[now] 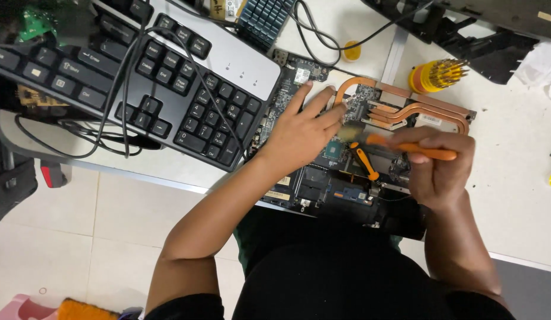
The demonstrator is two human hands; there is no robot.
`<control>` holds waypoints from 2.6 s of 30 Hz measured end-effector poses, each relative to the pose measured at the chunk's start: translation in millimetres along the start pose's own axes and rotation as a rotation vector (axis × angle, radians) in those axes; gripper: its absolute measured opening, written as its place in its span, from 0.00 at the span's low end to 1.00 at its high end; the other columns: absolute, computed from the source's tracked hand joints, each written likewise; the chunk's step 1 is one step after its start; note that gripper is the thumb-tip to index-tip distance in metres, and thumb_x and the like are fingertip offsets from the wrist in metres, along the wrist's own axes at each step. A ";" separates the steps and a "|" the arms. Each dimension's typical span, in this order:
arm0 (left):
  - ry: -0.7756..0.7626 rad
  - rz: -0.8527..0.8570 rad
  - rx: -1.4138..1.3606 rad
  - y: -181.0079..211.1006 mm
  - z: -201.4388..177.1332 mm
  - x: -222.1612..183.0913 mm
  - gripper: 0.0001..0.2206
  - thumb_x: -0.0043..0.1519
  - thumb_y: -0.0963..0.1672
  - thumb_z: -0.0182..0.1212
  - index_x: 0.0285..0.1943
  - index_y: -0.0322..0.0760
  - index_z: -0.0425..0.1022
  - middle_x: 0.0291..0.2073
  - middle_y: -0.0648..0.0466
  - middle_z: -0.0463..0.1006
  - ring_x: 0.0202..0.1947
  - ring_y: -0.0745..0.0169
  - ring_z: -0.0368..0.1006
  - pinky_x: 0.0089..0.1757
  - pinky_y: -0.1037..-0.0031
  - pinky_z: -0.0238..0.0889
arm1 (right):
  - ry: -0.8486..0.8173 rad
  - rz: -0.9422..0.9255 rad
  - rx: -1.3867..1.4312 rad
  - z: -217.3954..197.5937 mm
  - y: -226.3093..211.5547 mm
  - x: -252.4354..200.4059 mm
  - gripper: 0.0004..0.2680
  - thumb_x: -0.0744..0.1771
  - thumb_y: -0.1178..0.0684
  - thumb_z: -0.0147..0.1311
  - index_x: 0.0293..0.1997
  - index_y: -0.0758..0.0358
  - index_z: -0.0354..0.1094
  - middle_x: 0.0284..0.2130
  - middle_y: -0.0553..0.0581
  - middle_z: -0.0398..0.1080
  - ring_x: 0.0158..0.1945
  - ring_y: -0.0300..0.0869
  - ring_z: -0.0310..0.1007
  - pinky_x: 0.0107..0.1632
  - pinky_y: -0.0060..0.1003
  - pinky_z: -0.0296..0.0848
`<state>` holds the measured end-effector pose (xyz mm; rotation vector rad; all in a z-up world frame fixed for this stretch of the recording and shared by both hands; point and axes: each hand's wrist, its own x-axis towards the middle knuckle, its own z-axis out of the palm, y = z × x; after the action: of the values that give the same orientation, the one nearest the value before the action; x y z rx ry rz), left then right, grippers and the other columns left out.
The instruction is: The person is using a screwdriver to adjust components on a laptop motherboard and a brush to clean the surface.
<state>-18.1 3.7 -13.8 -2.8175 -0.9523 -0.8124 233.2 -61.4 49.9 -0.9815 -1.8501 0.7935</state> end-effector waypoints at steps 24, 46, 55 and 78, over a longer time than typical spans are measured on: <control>-0.266 -0.394 -0.213 18.6 -32.8 -22.4 0.19 0.70 0.46 0.53 0.69 0.41 0.69 0.69 0.52 0.69 0.70 0.44 0.58 0.68 0.47 0.48 | 0.621 -0.213 -0.187 -36.8 16.6 -28.0 0.10 0.77 0.49 0.41 0.54 0.64 0.46 0.33 0.84 0.63 0.23 0.63 0.67 0.21 0.46 0.65; -0.327 -0.622 -0.139 52.3 -43.4 -60.0 0.40 0.66 0.58 0.50 0.74 0.19 0.53 0.76 0.30 0.46 0.74 0.24 0.45 0.55 0.35 0.57 | -0.100 -0.074 -0.221 42.6 12.5 39.2 0.03 0.69 0.56 0.58 0.43 0.63 0.72 0.43 0.62 0.80 0.40 0.60 0.80 0.40 0.48 0.77; -0.330 -0.709 -0.324 48.8 -56.8 -57.5 0.43 0.66 0.59 0.47 0.76 0.17 0.45 0.75 0.25 0.43 0.72 0.20 0.47 0.52 0.33 0.59 | -0.139 0.014 -0.250 33.4 21.0 38.2 0.05 0.68 0.55 0.59 0.47 0.62 0.73 0.41 0.63 0.79 0.36 0.61 0.78 0.37 0.49 0.78; 0.071 -0.960 -0.633 39.0 -49.1 -102.2 0.28 0.71 0.50 0.41 0.75 0.24 0.55 0.73 0.32 0.56 0.73 0.34 0.50 0.68 0.51 0.41 | -0.206 -0.156 0.107 54.8 39.6 56.3 0.06 0.68 0.61 0.53 0.46 0.67 0.61 0.43 0.68 0.77 0.34 0.57 0.82 0.37 0.48 0.81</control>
<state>-86.8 -94.4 -18.4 -2.5966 -2.4631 -1.4817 178.7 -0.6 17.0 -0.6999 -2.0092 0.9152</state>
